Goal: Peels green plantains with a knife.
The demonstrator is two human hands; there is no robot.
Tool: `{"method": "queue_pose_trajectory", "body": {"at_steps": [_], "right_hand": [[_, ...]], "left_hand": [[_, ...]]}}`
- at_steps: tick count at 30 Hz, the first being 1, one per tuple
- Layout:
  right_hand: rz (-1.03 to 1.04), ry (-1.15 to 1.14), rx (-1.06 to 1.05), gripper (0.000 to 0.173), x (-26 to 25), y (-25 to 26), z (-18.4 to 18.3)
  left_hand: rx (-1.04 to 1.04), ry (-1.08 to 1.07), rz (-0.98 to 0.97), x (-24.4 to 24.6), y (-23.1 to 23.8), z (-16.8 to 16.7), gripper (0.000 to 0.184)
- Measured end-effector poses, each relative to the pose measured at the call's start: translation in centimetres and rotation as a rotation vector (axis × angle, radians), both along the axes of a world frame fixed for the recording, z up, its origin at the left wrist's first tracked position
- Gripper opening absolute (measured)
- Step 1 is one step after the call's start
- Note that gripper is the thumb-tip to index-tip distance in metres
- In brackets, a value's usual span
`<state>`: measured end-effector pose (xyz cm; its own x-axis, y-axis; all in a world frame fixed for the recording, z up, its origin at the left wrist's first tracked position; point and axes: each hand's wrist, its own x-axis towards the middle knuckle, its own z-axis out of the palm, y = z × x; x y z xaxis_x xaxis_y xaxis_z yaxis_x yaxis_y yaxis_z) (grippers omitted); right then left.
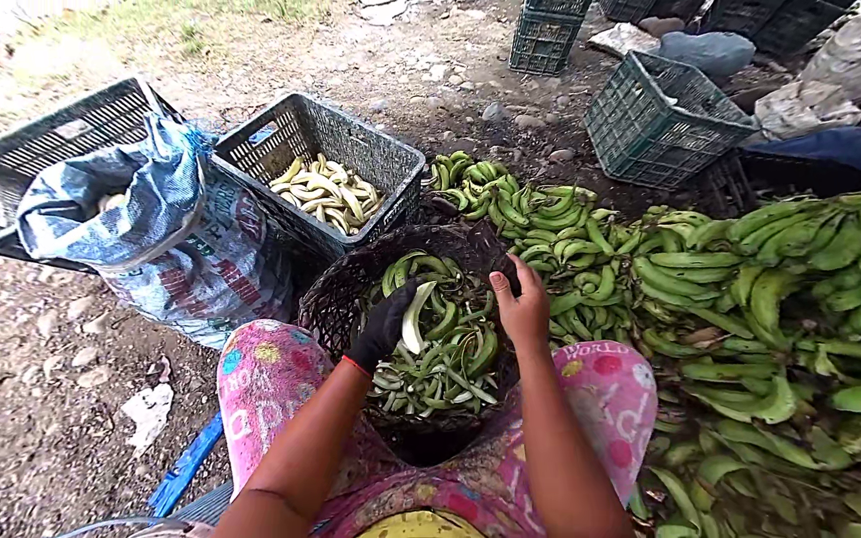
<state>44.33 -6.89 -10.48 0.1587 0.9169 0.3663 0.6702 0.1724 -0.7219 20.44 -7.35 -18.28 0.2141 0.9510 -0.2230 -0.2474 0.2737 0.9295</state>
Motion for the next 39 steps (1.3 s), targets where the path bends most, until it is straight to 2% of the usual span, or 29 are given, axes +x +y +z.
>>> {"method": "queue_pose_trajectory", "body": {"at_steps": [2, 4, 6, 9, 11, 13, 16, 17, 19, 21, 22, 24, 27, 28, 30, 32, 35, 37, 39], "right_hand": [[0.008, 0.088, -0.051, 0.060, 0.9, -0.7, 1.4], [0.001, 0.214, -0.090, 0.060, 2.2, -1.3, 2.6], [-0.045, 0.309, -0.117, 0.060, 3.7, -2.0, 3.8], [-0.127, 0.264, -0.139, 0.060, 6.5, -2.9, 4.9], [-0.158, 0.166, -0.148, 0.059, 8.6, -3.4, 5.1], [-0.172, 0.084, -0.158, 0.059, 10.3, -4.0, 5.2], [-0.179, 0.068, -0.148, 0.062, 11.5, -4.7, 5.0], [-0.179, 0.080, -0.144, 0.063, 11.7, -4.8, 4.9], [-0.156, 0.098, -0.143, 0.065, 11.9, -4.7, 4.6], [-0.114, 0.126, -0.161, 0.064, 12.0, -4.2, 4.0], [-0.099, 0.134, -0.178, 0.064, 12.1, -4.0, 3.6], [-0.070, 0.135, -0.222, 0.065, 12.1, -3.6, 2.8], [-0.019, 0.118, -0.288, 0.069, 12.1, -3.4, 2.0], [-0.003, 0.105, -0.298, 0.071, 12.1, -3.3, 1.9], [0.018, 0.080, -0.301, 0.073, 12.1, -3.3, 1.7], [0.019, 0.081, -0.307, 0.073, 12.0, -3.2, 1.6], [0.028, 0.103, -0.326, 0.071, 11.9, -2.8, 1.6], [0.058, 0.115, -0.340, 0.071, 11.7, -2.4, 1.5], [0.086, 0.133, -0.355, 0.071, 11.5, -2.1, 1.5]], "left_hand": [[-0.053, 0.162, -0.120, 0.8, -0.1, -0.3, 0.047], [-0.190, 0.235, -0.220, 1.9, -0.7, -1.6, 0.057], [-0.312, 0.319, -0.282, 2.8, -1.8, -3.2, 0.058], [-0.430, 0.437, -0.311, 2.6, -1.8, -3.4, 0.052], [-0.429, 0.418, -0.245, 1.0, 0.1, -1.0, 0.045], [-0.258, 0.278, -0.082, -2.0, 2.6, 2.5, 0.036], [0.182, -0.135, 0.212, -6.3, 6.5, 6.0, 0.044], [0.268, -0.287, 0.247, -7.2, 7.6, 6.7, 0.052], [0.297, -0.335, 0.299, -7.6, 8.8, 6.5, 0.054], [0.110, -0.122, 0.382, -4.3, 8.3, 5.0, 0.043], [-0.017, 0.043, 0.349, -2.2, 7.8, 3.4, 0.043], [-0.179, 0.414, 0.132, 1.7, 7.1, -1.3, 0.048], [-0.104, 1.075, -0.213, 7.0, 7.2, -7.8, 0.054], [-0.092, 1.295, -0.281, 8.7, 7.2, -9.1, 0.057], [-0.152, 1.558, -0.339, 11.4, 7.0, -11.6, 0.067], [-0.224, 1.670, -0.331, 13.2, 6.5, -13.4, 0.073], [-0.249, 1.711, -0.296, 13.6, 6.4, -13.8, 0.067], [-0.243, 1.659, -0.349, 12.3, 6.8, -13.5, 0.065], [-0.222, 1.486, -0.386, 10.3, 6.8, -13.1, 0.060]]}}
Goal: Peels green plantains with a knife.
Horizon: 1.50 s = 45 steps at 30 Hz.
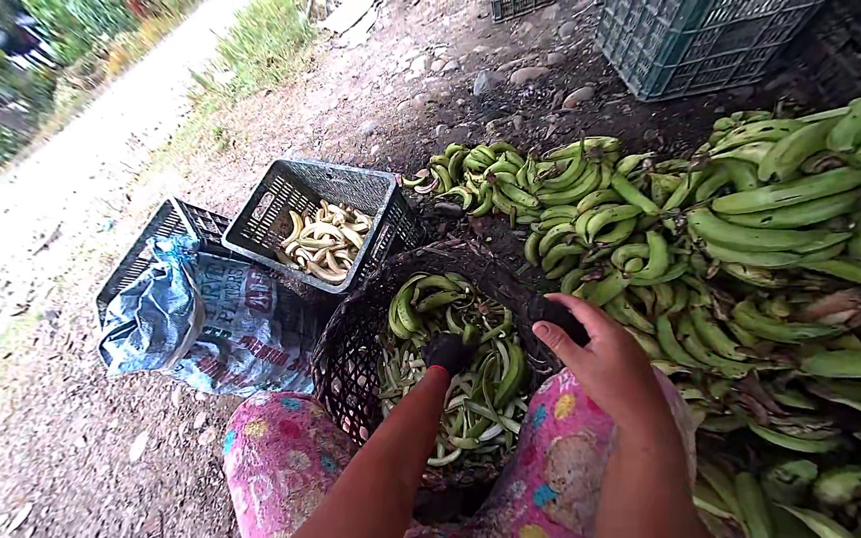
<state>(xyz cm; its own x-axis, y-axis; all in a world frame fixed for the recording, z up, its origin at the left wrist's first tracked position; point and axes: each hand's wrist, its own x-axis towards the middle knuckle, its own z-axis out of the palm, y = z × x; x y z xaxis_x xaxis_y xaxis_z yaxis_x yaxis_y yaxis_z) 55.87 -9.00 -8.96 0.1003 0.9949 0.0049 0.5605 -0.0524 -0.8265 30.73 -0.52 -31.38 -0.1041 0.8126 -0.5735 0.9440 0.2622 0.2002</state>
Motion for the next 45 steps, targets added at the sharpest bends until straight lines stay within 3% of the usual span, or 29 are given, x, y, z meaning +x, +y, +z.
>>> {"method": "queue_pose_trajectory", "body": {"at_steps": [3, 6, 9, 12, 13, 14, 15, 18, 20, 22, 25, 29, 33, 38, 40, 43, 45], "right_hand": [[0.012, 0.014, 0.004, 0.072, 0.0, 0.0, 0.0], [0.013, 0.015, 0.003, 0.071, 0.2, -0.2, 0.0], [0.012, 0.005, 0.016, 0.070, 0.2, -0.3, 0.0], [0.013, -0.031, 0.035, 0.068, 0.0, -0.3, 0.0], [0.013, -0.053, 0.032, 0.067, -0.2, -0.2, 0.0], [0.021, -0.082, 0.021, 0.065, -0.5, 0.0, 0.1], [0.037, -0.112, 0.001, 0.063, -0.9, 0.1, 0.2], [0.144, -0.214, -0.051, 0.060, -2.0, 0.6, -0.2], [0.238, -0.261, -0.120, 0.060, -2.9, 0.9, -0.7], [0.310, -0.295, -0.185, 0.064, -4.3, 0.9, -1.3], [0.375, -0.322, -0.202, 0.067, -7.1, 1.1, -2.0], [0.415, -0.187, -0.072, 0.057, -11.6, 0.5, -3.8], [0.364, 0.078, 0.022, 0.056, -16.1, -0.1, -7.5], [0.220, 0.175, -0.219, 0.048, -18.8, 0.6, -9.2], [0.199, 0.282, -0.083, 0.046, -19.1, 0.1, -7.8], [0.274, 0.537, 0.373, 0.056, -20.1, -1.2, -5.5], [0.261, 0.536, 0.375, 0.062, -20.6, -1.3, -6.2]], "left_hand": [[0.065, -0.562, 0.167, -2.7, -1.4, 1.0, 0.047], [0.174, -1.026, 0.416, -4.9, -2.9, 7.0, 0.046], [0.343, -1.346, 0.290, -9.4, -3.1, 14.1, 0.052], [0.482, -1.605, 0.116, -14.1, -3.8, 18.1, 0.085], [0.435, -1.695, 0.132, -15.1, -4.1, 18.5, 0.095], [0.342, -1.788, 0.216, -15.4, -4.7, 18.5, 0.092], [0.225, -1.872, 0.356, -15.3, -5.4, 17.9, 0.078], [-0.083, -2.004, 0.707, -14.8, -7.0, 14.1, 0.061], [0.107, -1.988, 0.874, -13.9, -6.9, 13.7, 0.054], [0.502, -1.971, 1.005, -13.0, -5.9, 14.6, 0.052], [0.944, -1.719, 0.940, -13.6, -4.7, 15.1, 0.043], [0.925, -1.521, 0.882, -13.6, -5.1, 15.4, 0.064], [0.821, -1.673, 0.862, -12.0, -5.9, 15.4, 0.051], [0.893, -1.538, 0.665, -10.9, -6.4, 16.3, 0.055], [0.928, -1.508, 0.652, -10.9, -6.0, 15.7, 0.057], [0.986, -1.480, 0.634, -10.6, -5.6, 15.1, 0.055], [0.987, -1.500, 0.628, -10.3, -5.4, 14.6, 0.054]]}}
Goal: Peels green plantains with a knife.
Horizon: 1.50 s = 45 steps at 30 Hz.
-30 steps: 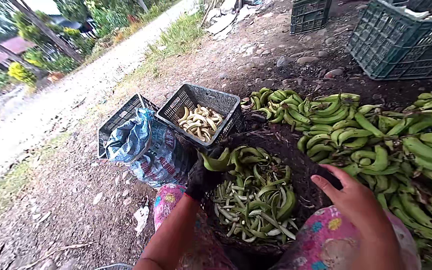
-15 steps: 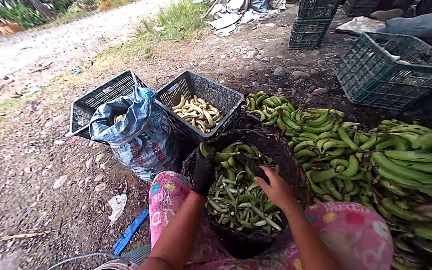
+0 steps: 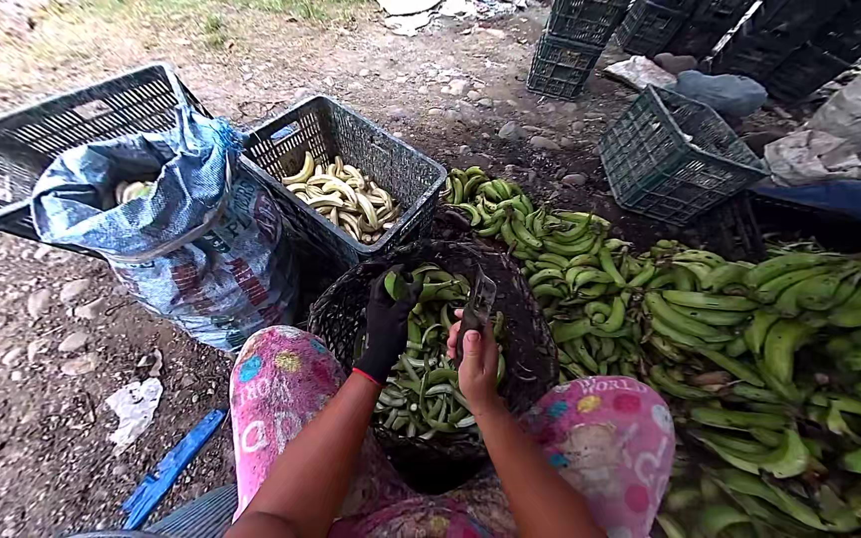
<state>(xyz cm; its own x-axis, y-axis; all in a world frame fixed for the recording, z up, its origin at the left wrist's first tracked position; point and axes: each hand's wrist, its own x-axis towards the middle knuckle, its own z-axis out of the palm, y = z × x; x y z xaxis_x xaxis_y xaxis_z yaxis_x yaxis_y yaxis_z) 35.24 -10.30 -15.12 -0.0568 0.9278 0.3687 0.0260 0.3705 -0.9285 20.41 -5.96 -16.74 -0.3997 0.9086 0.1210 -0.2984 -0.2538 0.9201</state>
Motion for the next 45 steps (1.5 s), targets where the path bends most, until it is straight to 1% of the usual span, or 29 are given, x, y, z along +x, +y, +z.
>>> {"method": "queue_pose_trajectory", "body": {"at_steps": [1, 2, 3, 4, 5, 7, 8, 9, 11, 13, 14, 16, 18, 20, 22, 24, 26, 28, 29, 30, 31, 34, 35, 37, 39, 41, 43, 44, 45], "right_hand": [[-0.015, -0.071, -0.171, 0.056, -0.1, 0.1, -1.3], [-0.006, -0.170, -0.464, 0.049, 0.0, 0.4, -2.9], [0.037, -0.250, -0.768, 0.048, 0.2, 0.9, -4.8], [0.084, -0.291, -0.994, 0.051, 0.4, 1.2, -6.7], [0.126, -0.316, -1.092, 0.053, 0.3, 1.3, -7.9], [0.163, -0.332, -1.061, 0.050, -0.3, 1.1, -7.8], [0.172, -0.325, -1.005, 0.048, -0.4, 1.1, -7.4], [0.172, -0.324, -0.951, 0.047, -0.1, 1.2, -6.9], [0.150, -0.351, -0.818, 0.046, 0.6, 1.8, -6.4], [0.133, -0.386, -0.622, 0.046, 1.3, 1.9, -5.4], [0.155, -0.418, -0.508, 0.048, 1.6, 1.9, -4.8], [0.227, -0.552, -0.317, 0.059, 2.2, 1.9, -3.4], [0.243, -0.680, -0.240, 0.067, 2.5, 1.9, -2.8], [0.191, -0.733, -0.240, 0.066, 3.1, 2.3, -3.0], [0.027, -0.794, -0.206, 0.062, 3.8, 3.4, -2.9], [-0.158, -0.831, -0.225, 0.057, 4.7, 4.9, -2.8], [-0.285, -0.769, -0.344, 0.055, 5.5, 5.9, -2.6], [-0.346, -0.654, -0.429, 0.057, 6.3, 6.3, -2.0], [-0.331, -0.617, -0.432, 0.057, 6.5, 6.1, -1.5], [-0.281, -0.591, -0.417, 0.056, 6.3, 5.6, -1.0], [-0.202, -0.578, -0.387, 0.055, 6.0, 4.9, -0.8], [0.043, -0.624, -0.241, 0.060, 4.3, 2.1, -0.7], [0.084, -0.639, -0.192, 0.061, 3.7, 1.2, -0.8], [0.128, -0.662, -0.154, 0.065, 3.0, 0.6, -1.4], [0.132, -0.675, -0.186, 0.064, 3.1, 1.3, -1.9], [0.016, -0.742, -0.188, 0.059, 3.8, 2.9, -2.0], [-0.189, -0.778, -0.204, 0.052, 4.8, 4.6, -2.2], [-0.274, -0.764, -0.242, 0.051, 5.4, 5.3, -2.1], [-0.314, -0.725, -0.284, 0.051, 5.9, 5.8, -2.0]], "left_hand": [[0.015, -0.024, -0.027, 0.0, 0.0, -0.1, 0.055], [0.039, -0.060, -0.064, -0.2, -0.2, 0.1, 0.057], [0.063, -0.101, -0.104, -0.4, -0.5, 0.4, 0.059], [0.088, -0.144, -0.148, -0.6, -0.7, 0.8, 0.060], [0.095, -0.157, -0.181, -1.1, -0.6, 1.3, 0.062], [0.022, -0.066, -0.210, -2.6, -0.3, 1.7, 0.059], [-0.050, 0.008, -0.230, -3.2, -0.2, 1.3, 0.055], [-0.131, 0.056, -0.262, -3.8, -0.2, 0.7, 0.055], [-0.279, 0.017, -0.335, -4.3, 0.2, 0.0, 0.056], [-0.374, -0.040, -0.409, -4.6, 0.6, -0.4, 0.060], [-0.405, -0.018, -0.421, -4.7, 0.7, -0.6, 0.063], [-0.435, 0.086, -0.408, -4.8, 0.9, -1.0, 0.068], [-0.468, 0.196, -0.386, -4.0, 0.4, -0.5, 0.068], [-0.460, 0.269, -0.397, -2.8, -0.5, 0.0, 0.066], [-0.433, 0.261, -0.429, -1.4, -1.1, -0.1, 0.061], [-0.478, 0.213, -0.427, 0.1, -1.7, 0.1, 0.057], [-0.525, 0.100, -0.451, 0.7, -2.3, 0.1, 0.059], [-0.478, -0.130, -0.498, 0.6, -2.1, 0.4, 0.054], [-0.426, -0.195, -0.520, 0.2, -1.9, 0.2, 0.051], [-0.376, -0.202, -0.532, -0.4, -1.5, -0.1, 0.050], [-0.334, -0.151, -0.507, -1.0, -1.1, -0.3, 0.048], [-0.248, 0.183, -0.325, -2.5, -0.1, -0.9, 0.052], [-0.240, 0.241, -0.284, -2.9, 0.1, -1.0, 0.055], [-0.248, 0.276, -0.269, -3.0, -0.3, -0.3, 0.054], [-0.246, 0.299, -0.319, -2.4, -1.0, 0.2, 0.050], [-0.309, 0.261, -0.462, -1.6, -1.8, 0.1, 0.048], [-0.435, 0.083, -0.662, -0.6, -2.5, 0.3, 0.047], [-0.491, 0.001, -0.738, -0.1, -2.7, 0.4, 0.052], [-0.516, -0.037, -0.768, 0.1, -2.9, 0.6, 0.054]]}}
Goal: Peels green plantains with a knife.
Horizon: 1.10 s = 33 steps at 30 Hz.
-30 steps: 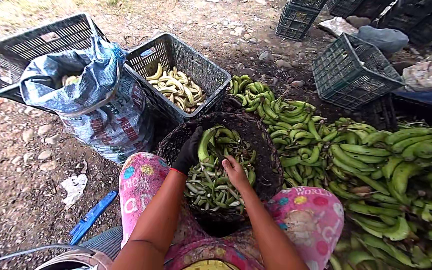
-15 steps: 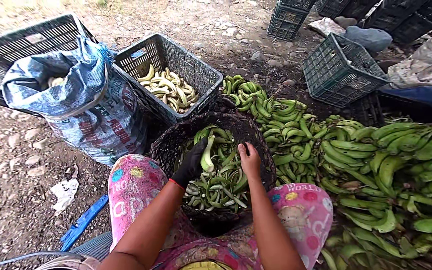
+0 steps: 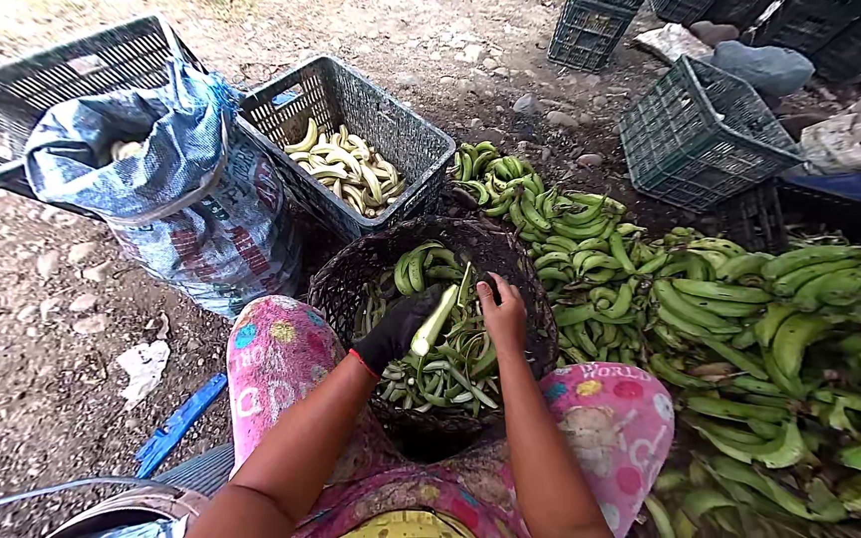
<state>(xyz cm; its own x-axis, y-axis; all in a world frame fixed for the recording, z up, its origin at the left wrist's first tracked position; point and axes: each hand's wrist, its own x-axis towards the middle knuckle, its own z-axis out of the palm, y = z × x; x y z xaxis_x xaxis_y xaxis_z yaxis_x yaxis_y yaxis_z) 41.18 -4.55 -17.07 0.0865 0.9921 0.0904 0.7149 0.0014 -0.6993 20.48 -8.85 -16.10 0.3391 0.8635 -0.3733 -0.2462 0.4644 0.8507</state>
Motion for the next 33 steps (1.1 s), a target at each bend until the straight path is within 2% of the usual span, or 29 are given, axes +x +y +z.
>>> {"method": "queue_pose_trajectory", "body": {"at_steps": [3, 5, 7, 9, 12, 15, 17, 20, 23, 24, 26, 28, 31, 33], "right_hand": [[0.094, 0.078, -0.038, 0.054, 0.0, -0.8, 0.8], [0.237, 0.034, -0.032, 0.058, -1.7, -3.0, 0.7], [0.332, -0.030, 0.058, 0.062, -3.8, -5.2, 0.3], [0.359, -0.081, 0.140, 0.065, -5.0, -6.2, 0.0], [0.334, -0.115, 0.187, 0.062, -4.4, -4.3, -0.2], [0.228, -0.105, 0.140, 0.055, -2.4, -1.5, 0.0], [0.165, -0.087, 0.043, 0.051, -1.3, -0.7, 0.4], [0.116, -0.060, -0.028, 0.048, -1.6, -1.2, 1.1], [-0.008, 0.000, -0.071, 0.049, -0.7, -0.1, 1.5], [-0.035, 0.016, -0.096, 0.050, -0.2, 0.3, 1.6], [-0.007, 0.041, -0.128, 0.053, -0.1, 0.2, 1.9], [0.094, 0.043, -0.123, 0.055, -1.3, -1.1, 1.0], [0.226, -0.078, -0.013, 0.058, -4.5, -4.3, -0.2], [0.258, -0.141, 0.091, 0.059, -5.9, -6.0, -0.3]], "left_hand": [[0.093, -0.086, 0.193, -0.6, 0.8, -0.3, 0.059], [0.281, 0.068, 0.418, -1.8, 1.6, -1.0, 0.062], [0.440, 0.194, 0.635, -2.5, 2.1, -1.0, 0.054], [0.545, 0.234, 0.711, -2.9, 1.9, -1.5, 0.049], [0.498, 0.238, 0.603, -2.2, 1.2, -1.1, 0.053], [0.243, 0.083, 0.262, -1.4, -0.1, -0.7, 0.058], [0.161, 0.005, 0.074, -0.9, 0.4, -0.9, 0.058], [0.211, 0.083, -0.019, -1.4, 0.7, -0.2, 0.056], [0.260, 0.016, -0.179, -1.7, 0.8, 0.3, 0.040], [0.273, 0.023, -0.162, -1.8, 0.7, -0.2, 0.039], [0.261, 0.082, 0.029, -1.7, 0.4, -1.4, 0.056], [0.214, 0.106, 0.304, -1.5, 0.7, -2.4, 0.070], [0.198, 0.211, 0.790, -1.2, 2.0, -2.0, 0.067], [0.207, 0.375, 0.991, -1.7, 2.4, -1.4, 0.061]]}}
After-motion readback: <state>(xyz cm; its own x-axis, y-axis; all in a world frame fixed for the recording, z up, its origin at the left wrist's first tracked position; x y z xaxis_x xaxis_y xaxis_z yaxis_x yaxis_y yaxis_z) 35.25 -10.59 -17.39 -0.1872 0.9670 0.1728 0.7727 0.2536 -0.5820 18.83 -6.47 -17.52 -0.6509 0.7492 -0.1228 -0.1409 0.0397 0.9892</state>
